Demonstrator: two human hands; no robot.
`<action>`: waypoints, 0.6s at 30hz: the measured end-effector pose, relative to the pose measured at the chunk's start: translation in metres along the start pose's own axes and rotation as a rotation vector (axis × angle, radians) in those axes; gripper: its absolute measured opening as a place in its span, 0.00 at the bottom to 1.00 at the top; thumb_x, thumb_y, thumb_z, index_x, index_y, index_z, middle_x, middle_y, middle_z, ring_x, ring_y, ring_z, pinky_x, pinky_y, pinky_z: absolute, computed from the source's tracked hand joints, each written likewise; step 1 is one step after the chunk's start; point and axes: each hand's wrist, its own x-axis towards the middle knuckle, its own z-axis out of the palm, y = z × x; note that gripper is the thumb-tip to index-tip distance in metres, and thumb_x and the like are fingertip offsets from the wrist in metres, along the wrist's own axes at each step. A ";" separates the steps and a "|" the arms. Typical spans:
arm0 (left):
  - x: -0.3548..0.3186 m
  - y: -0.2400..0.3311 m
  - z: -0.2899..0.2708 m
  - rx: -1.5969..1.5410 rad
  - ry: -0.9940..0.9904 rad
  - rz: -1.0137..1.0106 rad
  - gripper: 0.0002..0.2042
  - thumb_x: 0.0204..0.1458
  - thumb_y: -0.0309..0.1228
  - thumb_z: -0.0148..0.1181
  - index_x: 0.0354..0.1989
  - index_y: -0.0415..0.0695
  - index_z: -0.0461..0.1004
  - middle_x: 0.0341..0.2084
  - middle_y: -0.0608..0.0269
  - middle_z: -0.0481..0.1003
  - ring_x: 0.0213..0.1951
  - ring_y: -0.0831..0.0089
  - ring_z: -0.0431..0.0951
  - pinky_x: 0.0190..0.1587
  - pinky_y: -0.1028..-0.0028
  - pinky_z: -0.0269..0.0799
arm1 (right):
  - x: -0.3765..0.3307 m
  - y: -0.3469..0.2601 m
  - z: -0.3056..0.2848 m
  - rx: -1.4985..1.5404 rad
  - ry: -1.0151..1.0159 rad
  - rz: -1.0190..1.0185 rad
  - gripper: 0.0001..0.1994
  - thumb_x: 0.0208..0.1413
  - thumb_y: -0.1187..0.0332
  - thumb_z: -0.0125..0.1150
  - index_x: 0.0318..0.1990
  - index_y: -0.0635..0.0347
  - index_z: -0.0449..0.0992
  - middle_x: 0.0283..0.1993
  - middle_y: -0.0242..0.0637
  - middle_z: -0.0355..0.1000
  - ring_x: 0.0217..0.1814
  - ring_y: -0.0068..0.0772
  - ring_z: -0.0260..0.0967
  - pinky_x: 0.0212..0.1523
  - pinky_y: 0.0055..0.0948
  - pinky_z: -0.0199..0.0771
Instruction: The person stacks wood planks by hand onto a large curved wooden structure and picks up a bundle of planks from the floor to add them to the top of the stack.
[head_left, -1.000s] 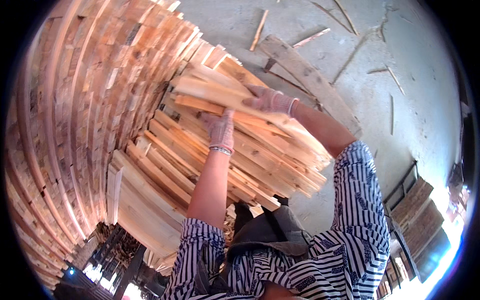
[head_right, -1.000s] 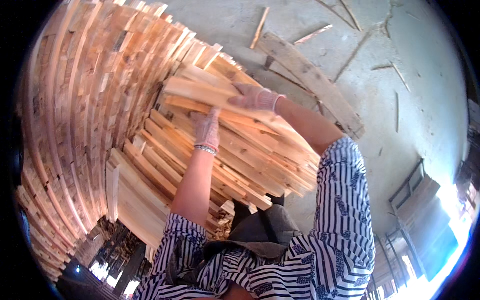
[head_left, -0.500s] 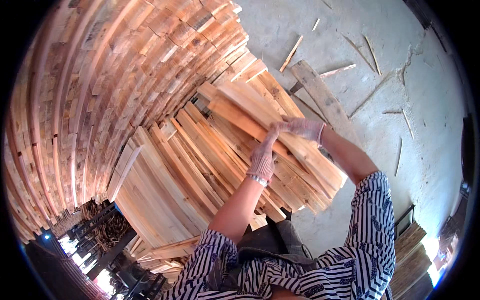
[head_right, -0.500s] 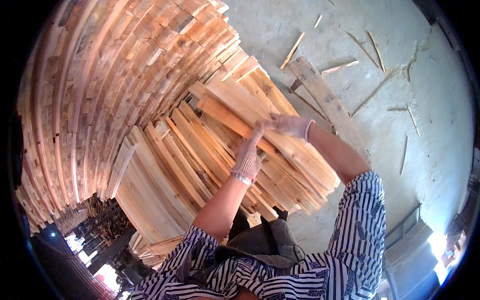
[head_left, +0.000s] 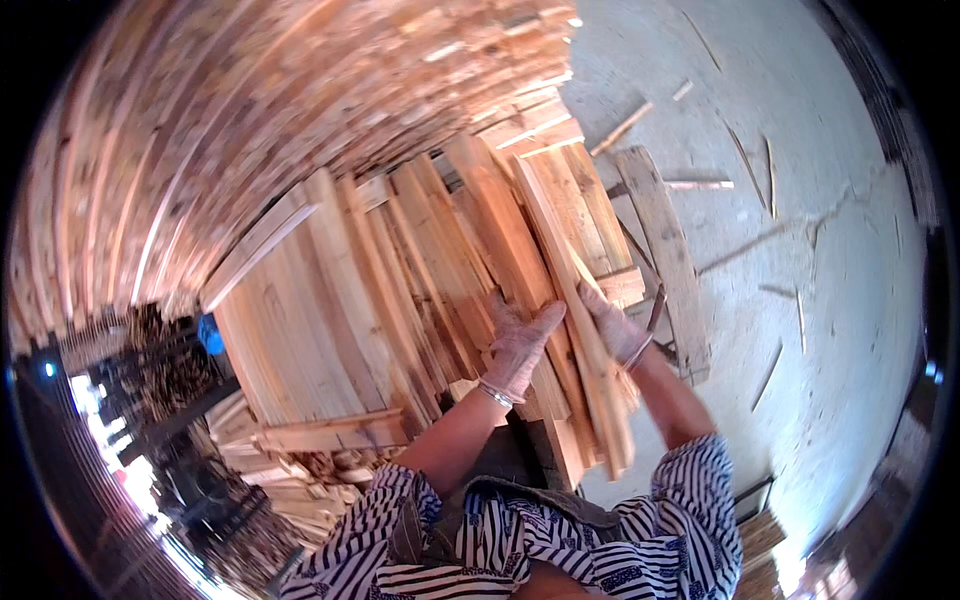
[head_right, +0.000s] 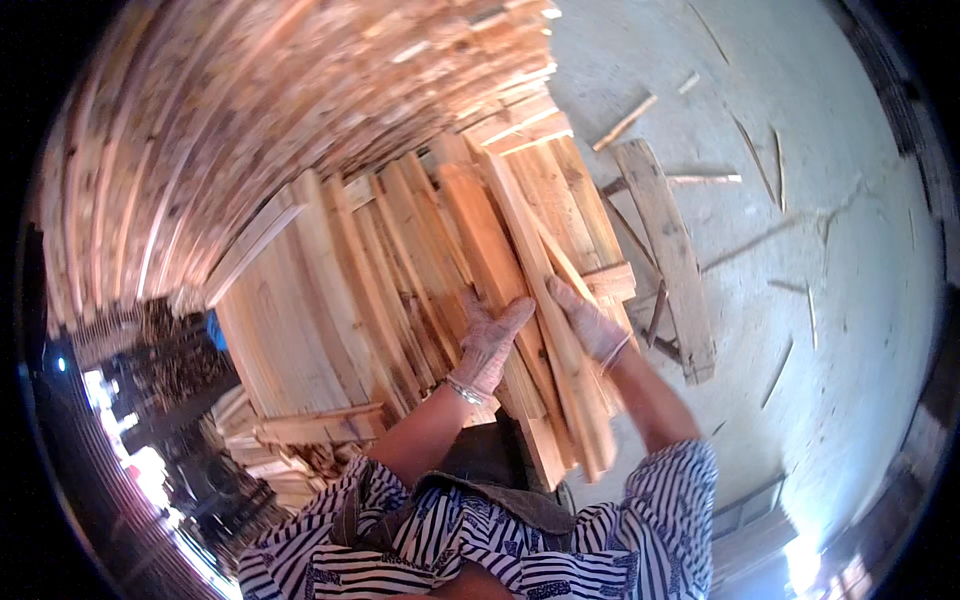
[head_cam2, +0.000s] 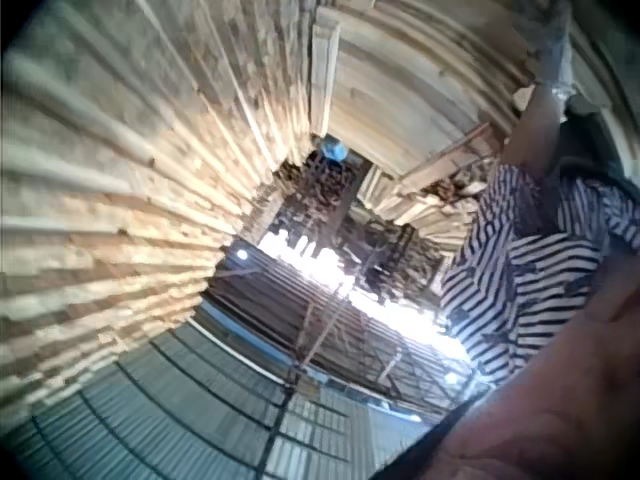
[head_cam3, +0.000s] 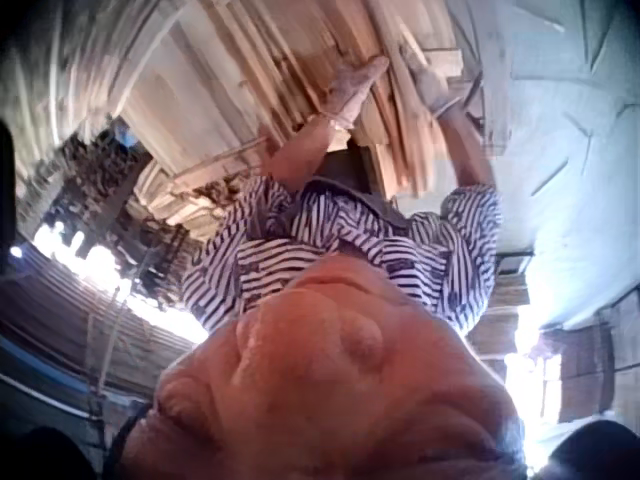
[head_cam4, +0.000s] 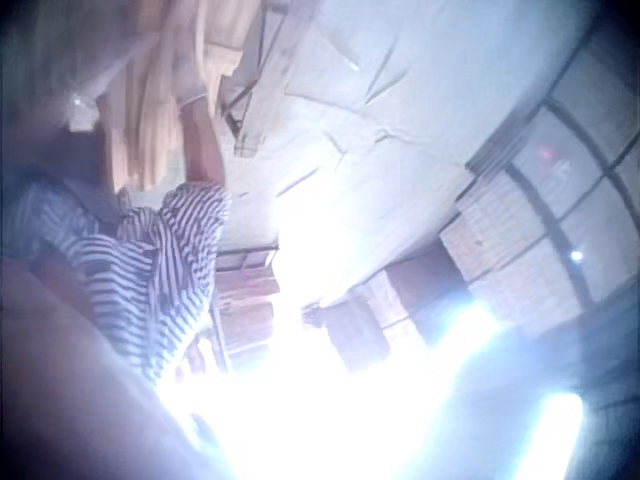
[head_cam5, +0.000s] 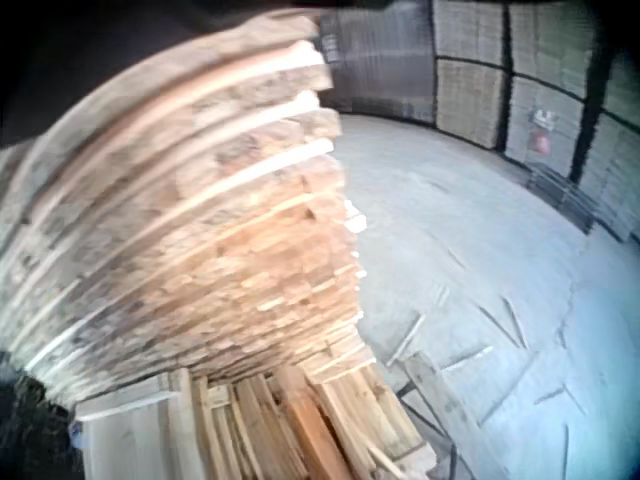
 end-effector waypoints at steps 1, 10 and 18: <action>-0.008 0.003 -0.017 0.077 -0.024 -0.081 0.44 0.48 0.35 0.75 0.67 0.38 0.50 0.55 0.48 0.69 0.54 0.64 0.74 0.54 0.70 0.73 | -0.010 -0.004 0.023 0.108 0.021 0.078 0.36 0.67 0.39 0.45 0.67 0.63 0.65 0.66 0.36 0.66 0.60 0.29 0.69 0.60 0.30 0.71; -0.066 0.049 -0.116 -0.134 -0.218 -0.093 0.47 0.51 0.37 0.72 0.72 0.38 0.43 0.56 0.52 0.72 0.52 0.66 0.76 0.58 0.69 0.71 | -0.081 -0.051 0.095 0.175 -0.229 -0.001 0.42 0.55 0.44 0.66 0.67 0.65 0.61 0.59 0.41 0.71 0.59 0.36 0.71 0.58 0.34 0.76; -0.125 0.145 -0.226 -0.373 -0.359 0.268 0.42 0.46 0.26 0.70 0.70 0.47 0.52 0.52 0.62 0.71 0.54 0.70 0.72 0.54 0.70 0.73 | -0.143 -0.129 0.260 -0.032 -0.018 -0.292 0.39 0.46 0.61 0.76 0.65 0.64 0.64 0.51 0.34 0.75 0.52 0.30 0.73 0.56 0.31 0.75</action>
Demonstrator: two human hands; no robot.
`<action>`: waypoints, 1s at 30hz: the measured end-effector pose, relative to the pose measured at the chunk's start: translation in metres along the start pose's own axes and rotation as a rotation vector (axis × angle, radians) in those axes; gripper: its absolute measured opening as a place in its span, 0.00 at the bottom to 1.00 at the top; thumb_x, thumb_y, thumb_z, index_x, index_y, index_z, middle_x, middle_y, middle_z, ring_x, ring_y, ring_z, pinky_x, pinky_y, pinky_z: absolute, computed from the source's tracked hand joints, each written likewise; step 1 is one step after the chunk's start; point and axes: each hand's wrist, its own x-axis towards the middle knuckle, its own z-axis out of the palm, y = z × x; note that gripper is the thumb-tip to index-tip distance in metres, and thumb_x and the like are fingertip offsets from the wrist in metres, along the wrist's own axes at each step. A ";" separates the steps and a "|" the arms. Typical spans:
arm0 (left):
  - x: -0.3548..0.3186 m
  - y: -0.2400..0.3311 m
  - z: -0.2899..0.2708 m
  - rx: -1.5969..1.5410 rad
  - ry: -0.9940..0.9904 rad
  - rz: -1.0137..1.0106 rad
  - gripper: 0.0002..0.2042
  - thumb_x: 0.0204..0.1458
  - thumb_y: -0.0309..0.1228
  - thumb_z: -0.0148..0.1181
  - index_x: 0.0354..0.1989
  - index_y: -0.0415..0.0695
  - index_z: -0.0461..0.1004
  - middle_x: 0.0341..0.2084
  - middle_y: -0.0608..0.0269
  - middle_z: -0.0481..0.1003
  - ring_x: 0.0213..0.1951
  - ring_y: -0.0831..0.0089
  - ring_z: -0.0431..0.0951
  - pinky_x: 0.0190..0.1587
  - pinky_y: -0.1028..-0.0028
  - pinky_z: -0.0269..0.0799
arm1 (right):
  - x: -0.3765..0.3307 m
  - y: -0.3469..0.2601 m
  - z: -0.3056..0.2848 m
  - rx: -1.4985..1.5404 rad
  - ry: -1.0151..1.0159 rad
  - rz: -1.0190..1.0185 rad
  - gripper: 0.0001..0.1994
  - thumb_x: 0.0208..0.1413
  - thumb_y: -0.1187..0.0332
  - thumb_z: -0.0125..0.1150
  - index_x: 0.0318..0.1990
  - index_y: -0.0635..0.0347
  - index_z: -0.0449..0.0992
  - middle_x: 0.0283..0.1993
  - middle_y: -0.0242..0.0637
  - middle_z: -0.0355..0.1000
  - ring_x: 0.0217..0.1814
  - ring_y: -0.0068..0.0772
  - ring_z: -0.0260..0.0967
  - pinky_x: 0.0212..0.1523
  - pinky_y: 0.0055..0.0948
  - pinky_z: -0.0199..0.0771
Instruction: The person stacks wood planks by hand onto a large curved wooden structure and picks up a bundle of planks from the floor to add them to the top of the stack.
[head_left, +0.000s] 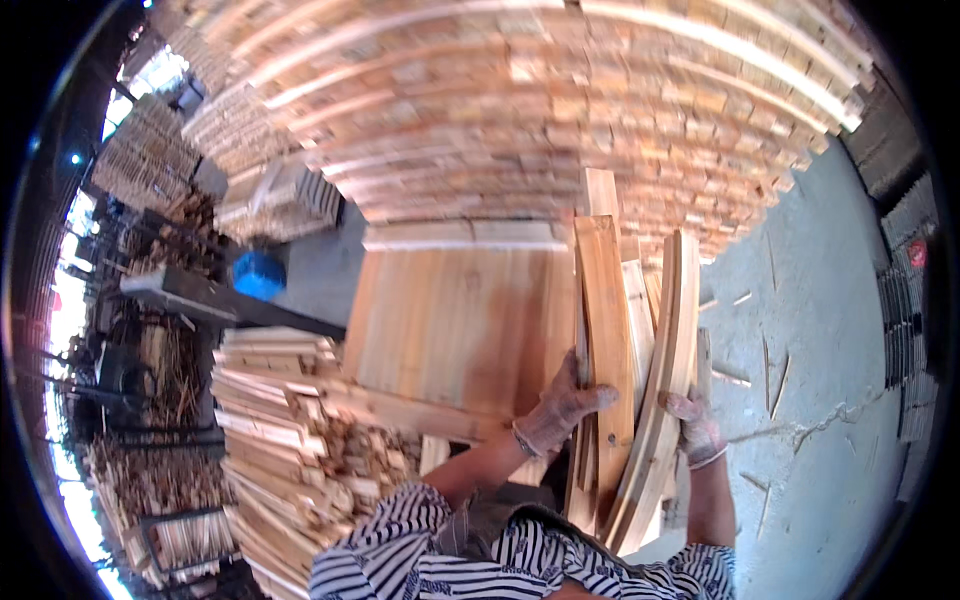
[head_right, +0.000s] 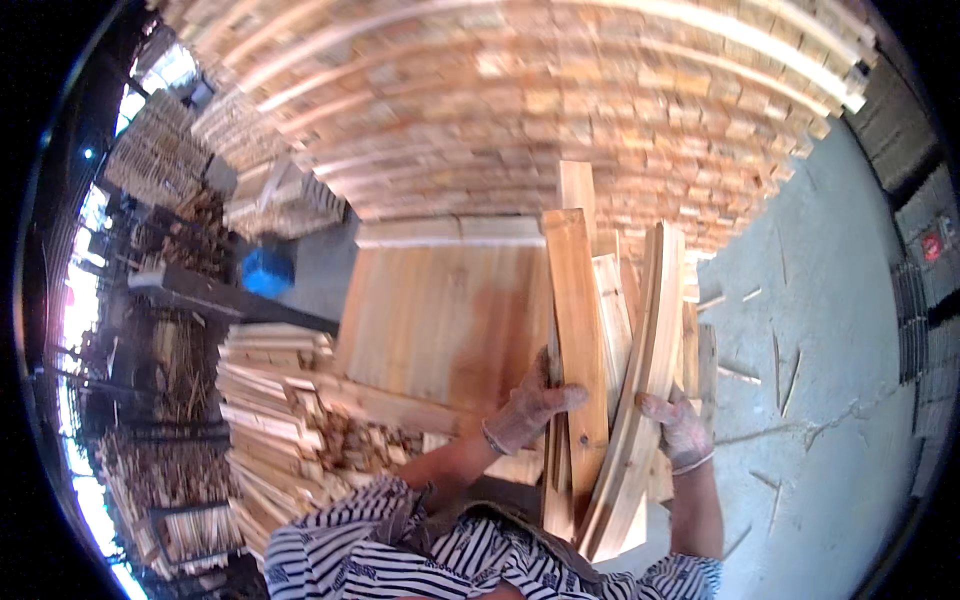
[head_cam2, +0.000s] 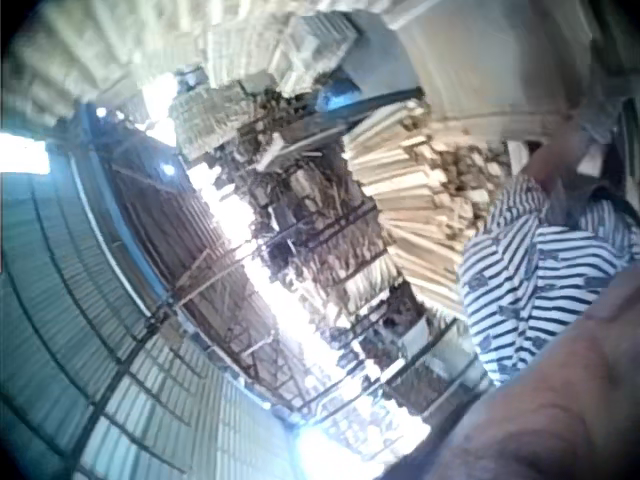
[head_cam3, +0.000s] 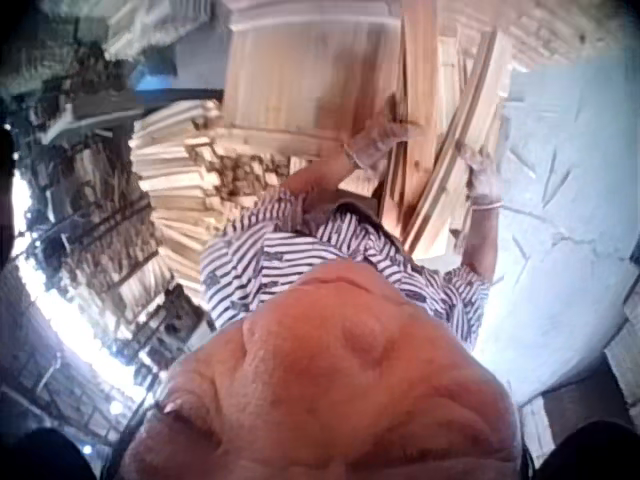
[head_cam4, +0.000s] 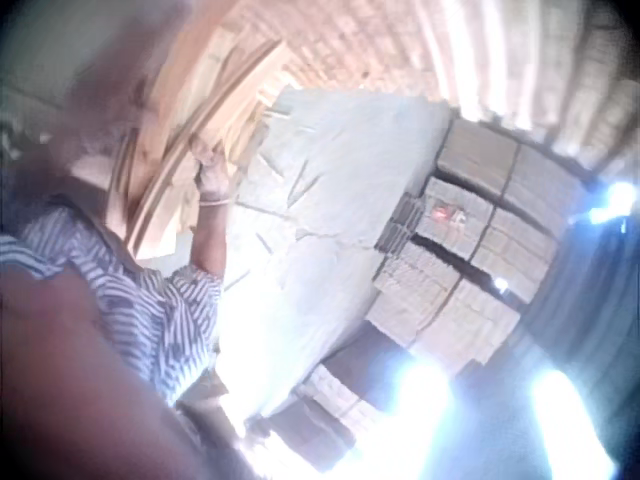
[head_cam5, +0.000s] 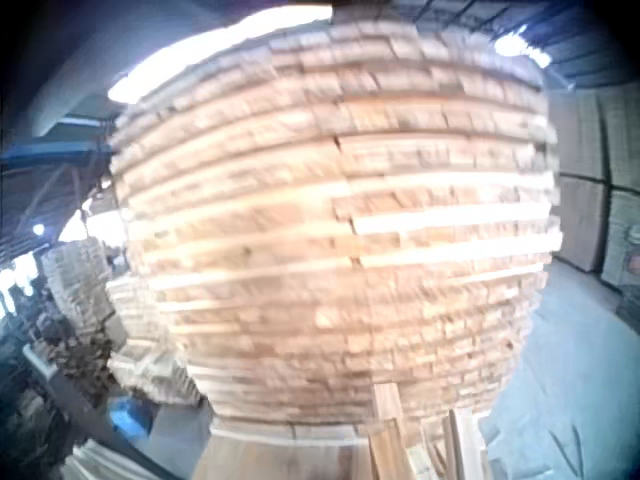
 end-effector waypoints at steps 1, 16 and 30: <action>-0.011 0.024 -0.011 0.025 0.006 0.027 0.42 0.46 0.26 0.70 0.70 0.47 0.53 0.51 0.63 0.70 0.53 0.70 0.72 0.54 0.70 0.73 | 0.001 -0.010 0.020 -0.058 -0.038 -0.044 0.37 0.47 0.63 0.75 0.64 0.64 0.65 0.49 0.34 0.76 0.50 0.29 0.74 0.54 0.30 0.76; -0.087 0.279 -0.133 0.407 -0.156 0.594 0.52 0.38 0.23 0.78 0.70 0.42 0.45 0.61 0.54 0.64 0.60 0.61 0.71 0.60 0.62 0.74 | 0.014 -0.054 0.325 -0.386 -0.179 -0.643 0.40 0.43 0.67 0.81 0.64 0.59 0.64 0.52 0.33 0.74 0.53 0.25 0.70 0.55 0.30 0.75; -0.054 0.227 -0.211 0.226 -0.066 0.312 0.29 0.48 0.27 0.70 0.60 0.39 0.67 0.50 0.58 0.77 0.49 0.67 0.79 0.52 0.67 0.78 | 0.094 0.031 0.326 -0.647 -0.305 -0.395 0.46 0.42 0.57 0.81 0.65 0.64 0.59 0.55 0.44 0.73 0.57 0.32 0.72 0.55 0.33 0.76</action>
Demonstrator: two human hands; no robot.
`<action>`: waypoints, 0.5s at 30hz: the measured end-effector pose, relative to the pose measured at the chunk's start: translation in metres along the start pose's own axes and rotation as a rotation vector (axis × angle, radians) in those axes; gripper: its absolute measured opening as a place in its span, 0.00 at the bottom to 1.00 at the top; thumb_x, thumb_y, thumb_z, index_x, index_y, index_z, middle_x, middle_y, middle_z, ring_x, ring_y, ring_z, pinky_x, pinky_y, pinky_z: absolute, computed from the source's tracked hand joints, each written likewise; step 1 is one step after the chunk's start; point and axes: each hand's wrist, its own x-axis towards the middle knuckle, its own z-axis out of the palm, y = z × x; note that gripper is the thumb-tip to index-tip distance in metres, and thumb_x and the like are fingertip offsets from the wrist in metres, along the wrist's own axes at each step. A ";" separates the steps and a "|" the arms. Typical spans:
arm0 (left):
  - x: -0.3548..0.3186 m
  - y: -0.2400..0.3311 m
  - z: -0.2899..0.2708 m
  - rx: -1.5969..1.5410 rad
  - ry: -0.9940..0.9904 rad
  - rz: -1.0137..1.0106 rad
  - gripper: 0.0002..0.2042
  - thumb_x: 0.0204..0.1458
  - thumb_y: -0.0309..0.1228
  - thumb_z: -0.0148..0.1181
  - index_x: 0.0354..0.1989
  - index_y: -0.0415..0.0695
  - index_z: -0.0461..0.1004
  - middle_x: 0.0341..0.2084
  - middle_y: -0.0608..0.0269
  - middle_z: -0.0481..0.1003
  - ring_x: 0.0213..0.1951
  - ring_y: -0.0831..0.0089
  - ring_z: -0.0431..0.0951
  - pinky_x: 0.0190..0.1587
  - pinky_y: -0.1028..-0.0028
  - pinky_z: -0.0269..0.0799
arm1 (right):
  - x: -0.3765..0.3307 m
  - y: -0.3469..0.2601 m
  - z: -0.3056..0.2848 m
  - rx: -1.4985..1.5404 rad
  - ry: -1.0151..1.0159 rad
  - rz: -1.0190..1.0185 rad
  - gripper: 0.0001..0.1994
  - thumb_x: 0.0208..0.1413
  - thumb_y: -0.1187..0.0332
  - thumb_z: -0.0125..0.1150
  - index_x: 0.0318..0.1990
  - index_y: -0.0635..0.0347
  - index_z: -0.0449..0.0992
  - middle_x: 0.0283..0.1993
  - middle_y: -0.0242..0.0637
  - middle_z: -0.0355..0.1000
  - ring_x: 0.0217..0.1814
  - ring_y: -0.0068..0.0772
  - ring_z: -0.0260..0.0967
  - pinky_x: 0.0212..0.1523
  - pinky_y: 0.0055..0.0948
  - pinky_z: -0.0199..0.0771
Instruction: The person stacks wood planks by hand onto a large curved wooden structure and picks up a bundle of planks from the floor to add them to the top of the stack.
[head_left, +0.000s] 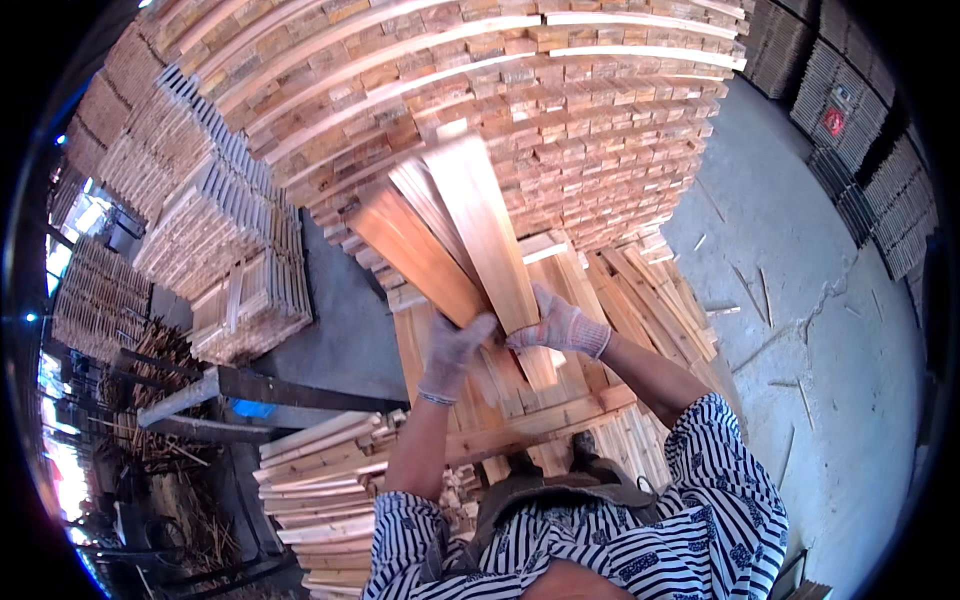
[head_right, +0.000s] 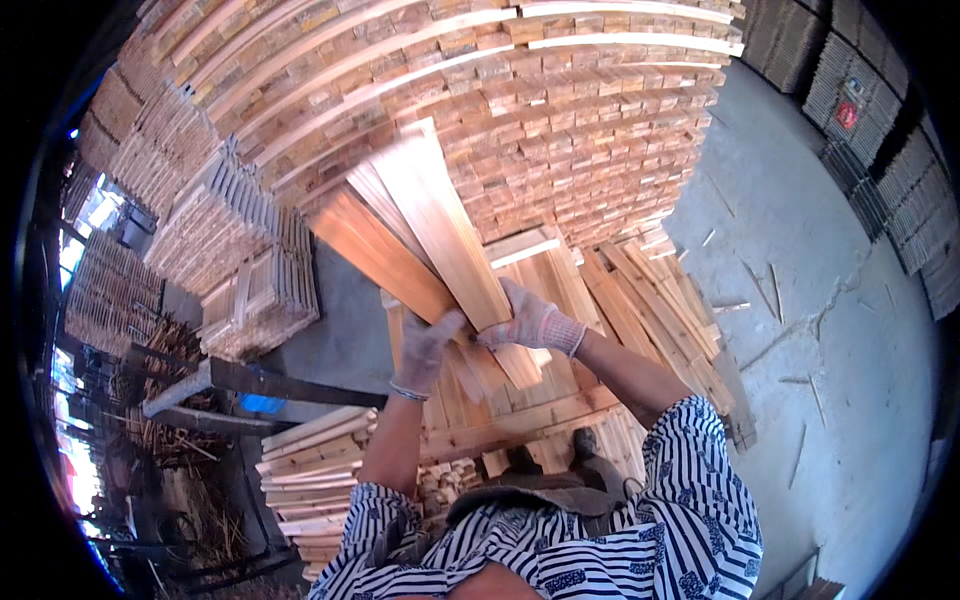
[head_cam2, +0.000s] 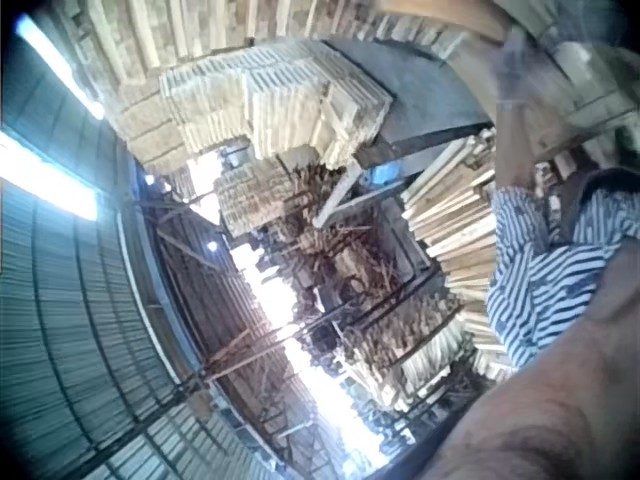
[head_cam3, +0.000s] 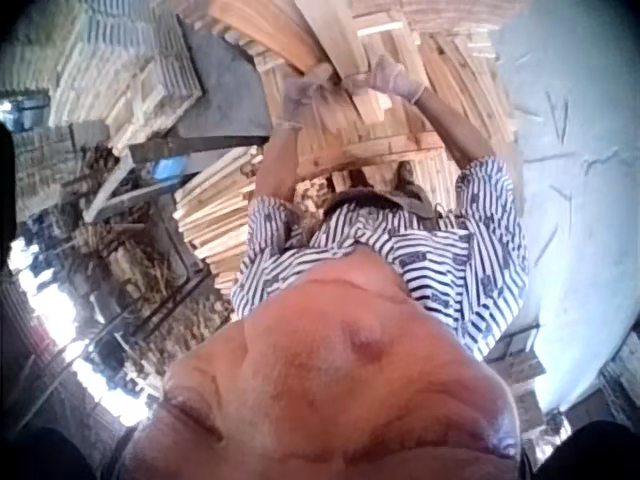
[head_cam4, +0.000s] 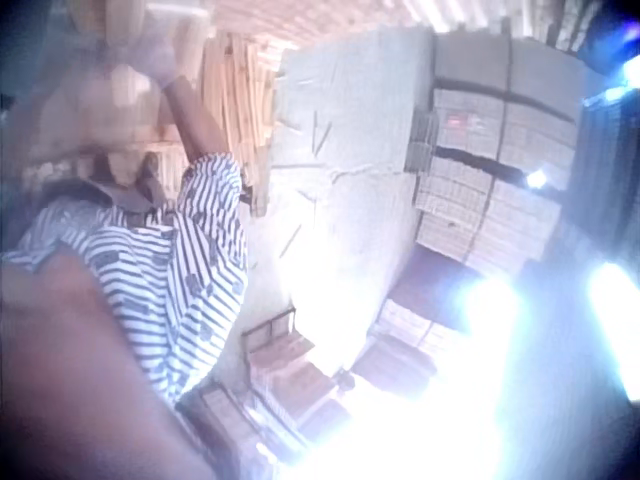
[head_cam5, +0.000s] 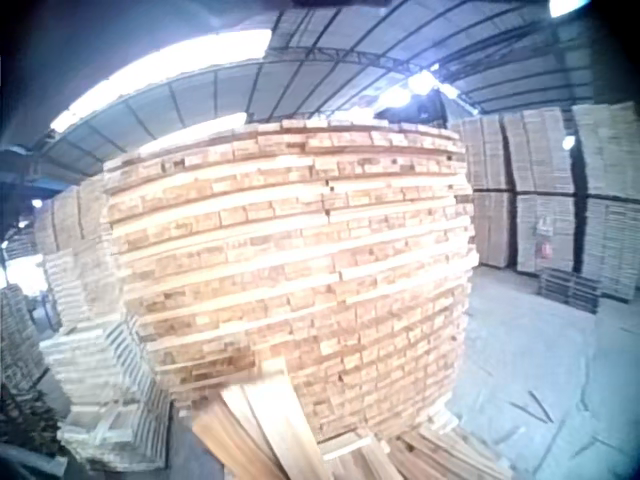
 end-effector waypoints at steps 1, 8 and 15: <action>-0.007 0.004 -0.003 -0.076 0.022 -0.042 0.28 0.49 0.27 0.69 0.59 0.39 0.67 0.49 0.58 0.77 0.49 0.67 0.79 0.51 0.67 0.78 | -0.009 -0.006 0.003 0.103 -0.064 0.094 0.46 0.42 0.57 0.81 0.66 0.64 0.59 0.55 0.45 0.73 0.58 0.32 0.71 0.55 0.32 0.76; -0.027 -0.097 -0.071 -0.278 0.290 -0.412 0.23 0.56 0.29 0.64 0.59 0.40 0.68 0.51 0.57 0.75 0.50 0.64 0.78 0.55 0.65 0.76 | -0.025 0.037 0.048 0.210 0.034 0.436 0.45 0.48 0.49 0.75 0.67 0.68 0.60 0.53 0.52 0.74 0.56 0.37 0.74 0.52 0.34 0.77; -0.035 -0.173 -0.114 -0.028 0.260 -0.438 0.35 0.55 0.41 0.65 0.66 0.35 0.58 0.53 0.53 0.73 0.55 0.65 0.74 0.59 0.65 0.71 | -0.061 0.109 0.002 -0.310 0.248 0.769 0.42 0.47 0.41 0.70 0.59 0.67 0.65 0.55 0.60 0.73 0.61 0.54 0.71 0.57 0.44 0.74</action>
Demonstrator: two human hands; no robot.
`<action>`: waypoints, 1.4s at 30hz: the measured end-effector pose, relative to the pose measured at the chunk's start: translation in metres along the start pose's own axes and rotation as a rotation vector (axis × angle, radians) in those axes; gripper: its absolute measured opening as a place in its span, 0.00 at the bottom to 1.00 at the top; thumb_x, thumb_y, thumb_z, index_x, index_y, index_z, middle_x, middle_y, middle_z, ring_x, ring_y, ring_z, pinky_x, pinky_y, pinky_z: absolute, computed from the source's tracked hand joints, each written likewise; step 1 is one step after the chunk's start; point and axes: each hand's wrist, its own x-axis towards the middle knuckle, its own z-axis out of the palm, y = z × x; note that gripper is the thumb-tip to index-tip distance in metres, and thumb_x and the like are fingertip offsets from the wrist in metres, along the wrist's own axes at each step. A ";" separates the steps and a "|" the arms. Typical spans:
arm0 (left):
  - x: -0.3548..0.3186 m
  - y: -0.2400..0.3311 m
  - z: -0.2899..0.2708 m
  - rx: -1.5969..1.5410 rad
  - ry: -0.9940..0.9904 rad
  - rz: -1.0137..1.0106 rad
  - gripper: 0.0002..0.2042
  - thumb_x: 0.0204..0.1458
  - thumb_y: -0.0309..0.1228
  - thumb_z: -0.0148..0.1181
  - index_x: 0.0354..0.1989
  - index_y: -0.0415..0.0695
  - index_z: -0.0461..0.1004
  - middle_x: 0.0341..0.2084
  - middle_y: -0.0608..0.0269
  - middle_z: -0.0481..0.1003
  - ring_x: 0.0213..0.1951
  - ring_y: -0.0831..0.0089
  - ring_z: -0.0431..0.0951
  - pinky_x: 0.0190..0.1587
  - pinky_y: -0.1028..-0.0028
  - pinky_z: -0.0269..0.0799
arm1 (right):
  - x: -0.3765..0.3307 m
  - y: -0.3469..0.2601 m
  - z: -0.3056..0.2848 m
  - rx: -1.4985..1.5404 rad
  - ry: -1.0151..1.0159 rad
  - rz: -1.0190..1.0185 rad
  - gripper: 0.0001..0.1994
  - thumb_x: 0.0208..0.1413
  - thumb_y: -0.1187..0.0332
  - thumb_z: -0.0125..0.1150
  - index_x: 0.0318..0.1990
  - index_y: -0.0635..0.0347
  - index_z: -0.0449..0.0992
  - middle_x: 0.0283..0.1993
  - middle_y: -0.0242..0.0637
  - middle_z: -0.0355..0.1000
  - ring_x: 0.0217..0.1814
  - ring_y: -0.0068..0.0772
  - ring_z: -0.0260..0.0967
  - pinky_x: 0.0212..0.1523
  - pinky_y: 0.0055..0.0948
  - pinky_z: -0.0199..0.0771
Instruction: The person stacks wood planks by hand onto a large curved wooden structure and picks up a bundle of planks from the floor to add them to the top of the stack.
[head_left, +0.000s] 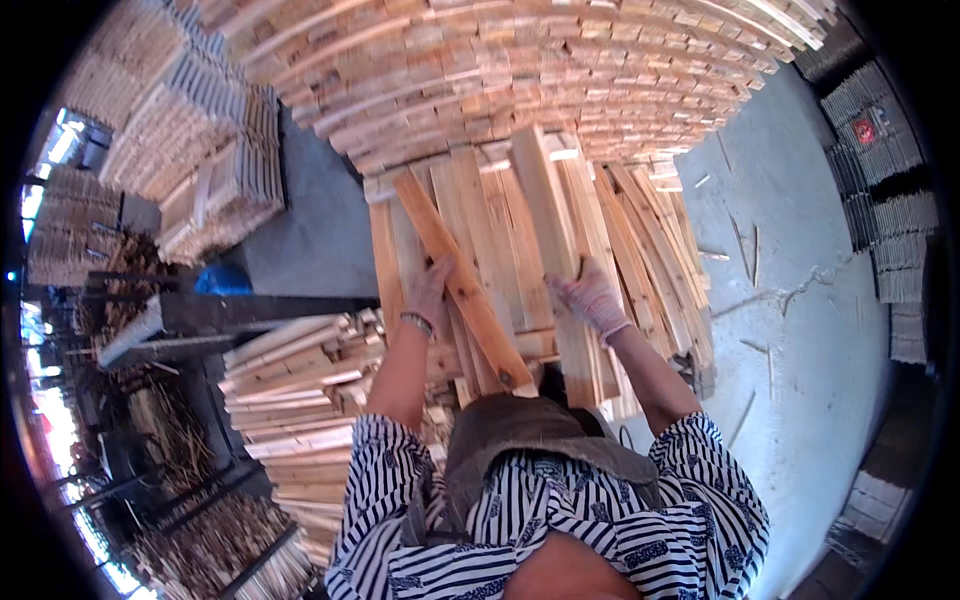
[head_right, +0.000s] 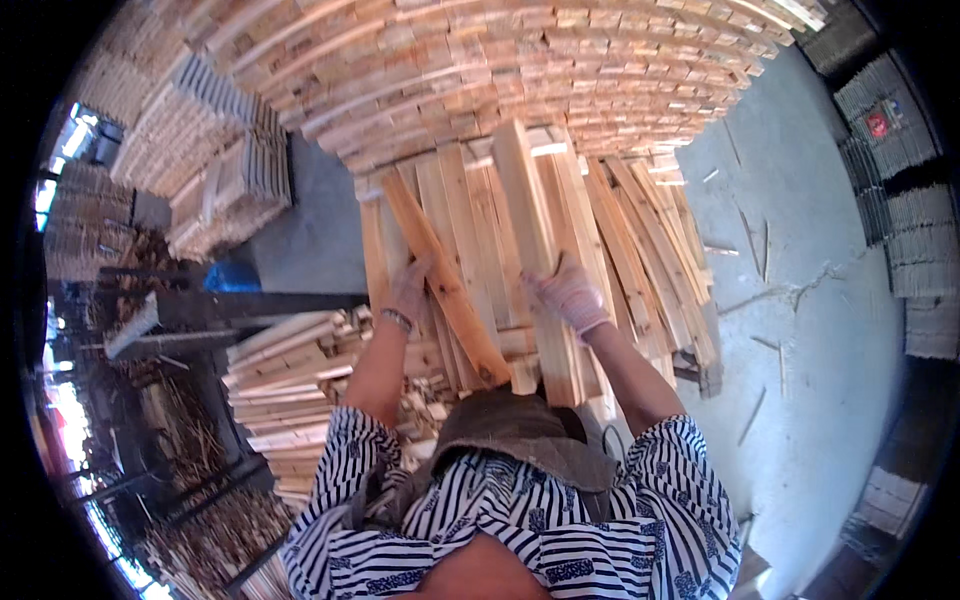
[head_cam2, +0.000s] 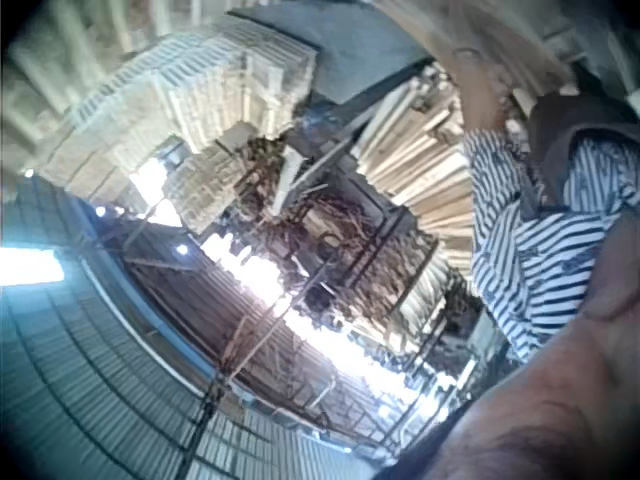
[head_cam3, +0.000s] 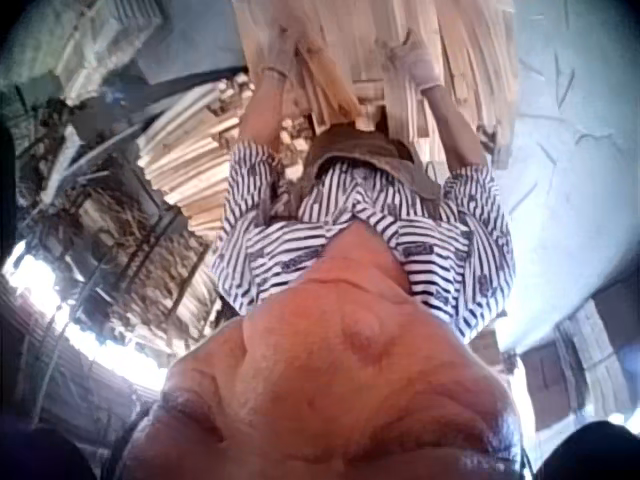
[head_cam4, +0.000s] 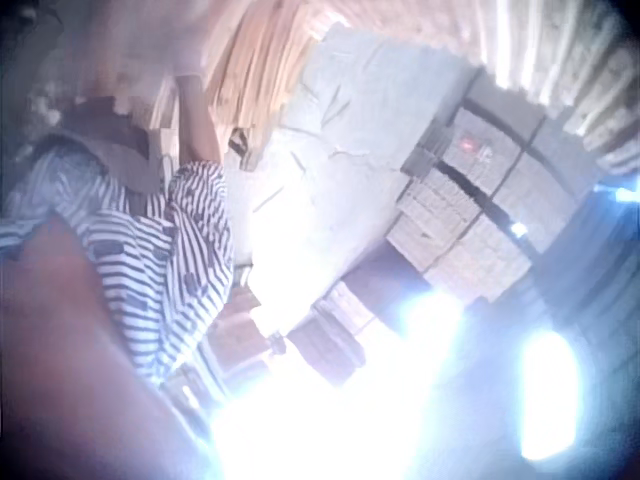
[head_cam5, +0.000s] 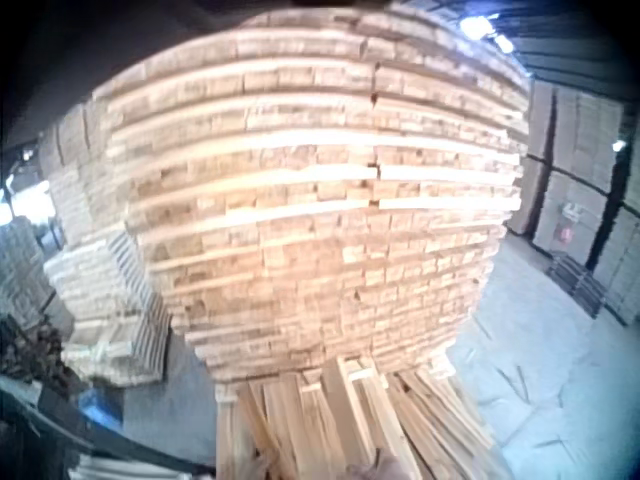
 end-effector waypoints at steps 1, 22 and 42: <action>-0.012 0.026 0.029 0.111 0.022 -0.017 0.41 0.53 0.43 0.67 0.68 0.33 0.55 0.57 0.51 0.71 0.59 0.63 0.71 0.62 0.63 0.68 | -0.011 0.000 -0.012 -0.129 0.091 0.014 0.41 0.48 0.43 0.69 0.59 0.67 0.64 0.55 0.60 0.72 0.60 0.55 0.71 0.57 0.44 0.74; -0.036 0.089 -0.006 1.218 0.513 0.075 0.44 0.47 0.39 0.69 0.67 0.36 0.50 0.56 0.34 0.66 0.57 0.39 0.70 0.60 0.57 0.68 | 0.031 -0.029 0.059 -0.307 0.369 -0.600 0.42 0.55 0.52 0.64 0.72 0.59 0.51 0.70 0.54 0.56 0.69 0.54 0.59 0.68 0.44 0.60; 0.002 0.003 -0.107 0.622 0.245 0.042 0.22 0.61 0.38 0.58 0.58 0.36 0.66 0.39 0.50 0.77 0.39 0.68 0.77 0.43 0.67 0.74 | 0.064 -0.101 0.262 0.146 0.174 -0.339 0.39 0.62 0.54 0.52 0.73 0.68 0.46 0.67 0.71 0.57 0.68 0.63 0.60 0.68 0.41 0.61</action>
